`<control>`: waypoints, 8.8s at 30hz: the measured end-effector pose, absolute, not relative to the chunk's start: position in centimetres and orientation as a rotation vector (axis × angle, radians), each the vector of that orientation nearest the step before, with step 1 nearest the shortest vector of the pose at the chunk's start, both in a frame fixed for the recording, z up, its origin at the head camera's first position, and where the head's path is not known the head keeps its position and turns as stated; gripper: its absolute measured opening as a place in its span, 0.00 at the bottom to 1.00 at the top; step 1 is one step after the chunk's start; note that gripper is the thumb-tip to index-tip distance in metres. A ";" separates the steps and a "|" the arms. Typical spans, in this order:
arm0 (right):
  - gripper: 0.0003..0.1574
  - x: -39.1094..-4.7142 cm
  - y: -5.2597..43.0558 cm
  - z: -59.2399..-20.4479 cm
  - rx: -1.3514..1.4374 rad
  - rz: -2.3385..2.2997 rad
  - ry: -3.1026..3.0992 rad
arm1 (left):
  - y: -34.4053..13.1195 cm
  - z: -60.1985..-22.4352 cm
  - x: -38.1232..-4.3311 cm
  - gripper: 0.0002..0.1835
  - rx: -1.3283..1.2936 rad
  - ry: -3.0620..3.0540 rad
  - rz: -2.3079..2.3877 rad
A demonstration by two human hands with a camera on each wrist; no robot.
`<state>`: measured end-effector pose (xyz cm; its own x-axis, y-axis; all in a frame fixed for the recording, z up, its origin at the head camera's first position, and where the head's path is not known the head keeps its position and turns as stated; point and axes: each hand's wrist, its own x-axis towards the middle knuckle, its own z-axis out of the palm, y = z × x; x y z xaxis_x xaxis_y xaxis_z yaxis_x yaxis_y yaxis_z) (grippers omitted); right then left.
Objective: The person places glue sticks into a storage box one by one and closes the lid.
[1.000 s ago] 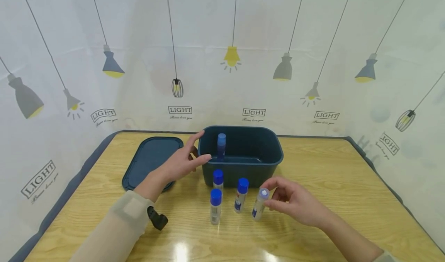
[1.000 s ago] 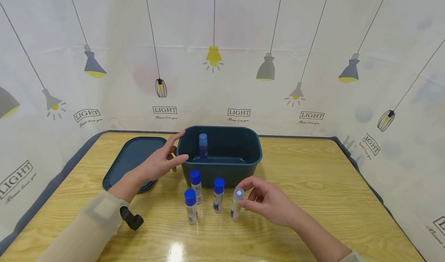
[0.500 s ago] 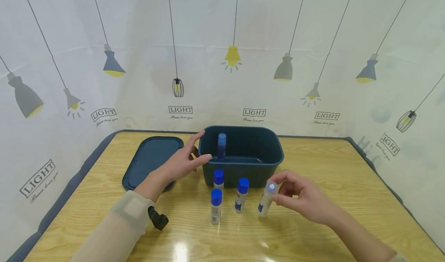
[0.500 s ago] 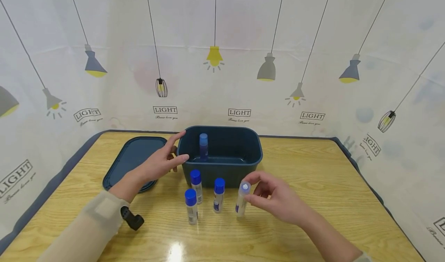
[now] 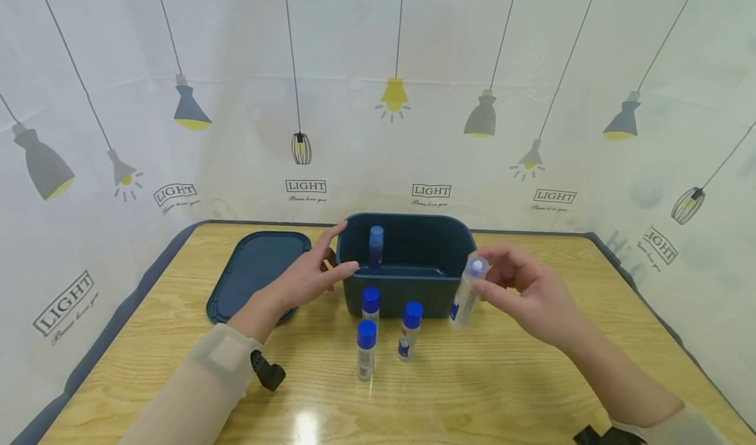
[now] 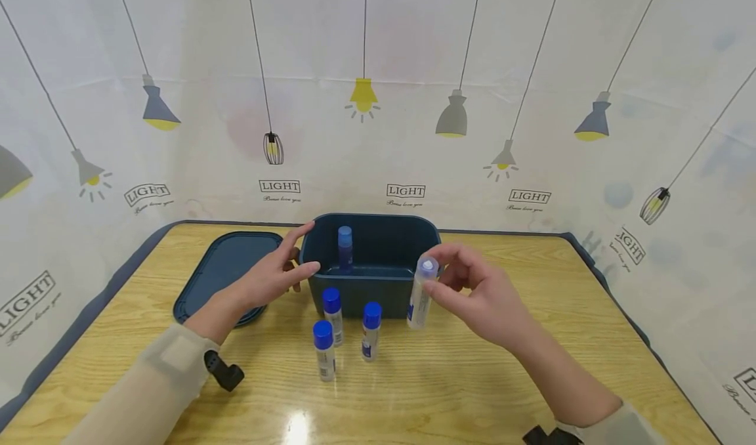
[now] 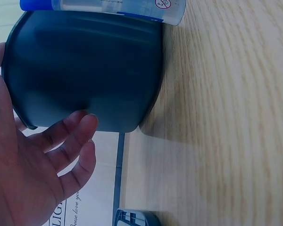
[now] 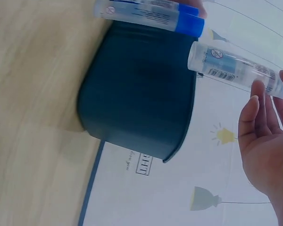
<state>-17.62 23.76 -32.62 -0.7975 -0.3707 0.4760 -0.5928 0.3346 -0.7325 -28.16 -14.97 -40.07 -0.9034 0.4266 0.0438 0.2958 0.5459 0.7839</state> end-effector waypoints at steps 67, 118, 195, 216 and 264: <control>0.16 -33.1 15.8 -35.4 0.516 1.165 -3.041 | -15.0 -40.2 -28.2 0.49 0.642 2.580 1.329; 0.32 -32.6 16.0 -35.4 0.471 1.216 -2.935 | -14.9 -40.4 -28.1 0.49 0.648 2.569 1.329; 0.27 -19.2 18.9 -38.8 0.818 1.766 -2.816 | -15.1 -40.5 -28.3 0.50 0.627 2.586 1.313; 0.20 -18.1 20.1 -35.9 0.902 1.660 -2.582 | -14.8 -40.0 -28.2 0.50 0.607 2.583 1.289; 0.22 -31.9 20.6 -35.0 0.472 1.021 -2.760 | -14.6 -40.1 -27.9 0.50 0.635 2.561 1.334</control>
<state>-31.90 20.59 -34.98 -0.9373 -0.2362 0.2561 -0.3460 0.7172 -0.6049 -27.93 -14.62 -40.10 -0.8914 0.4520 0.0326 0.2858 0.5049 0.8145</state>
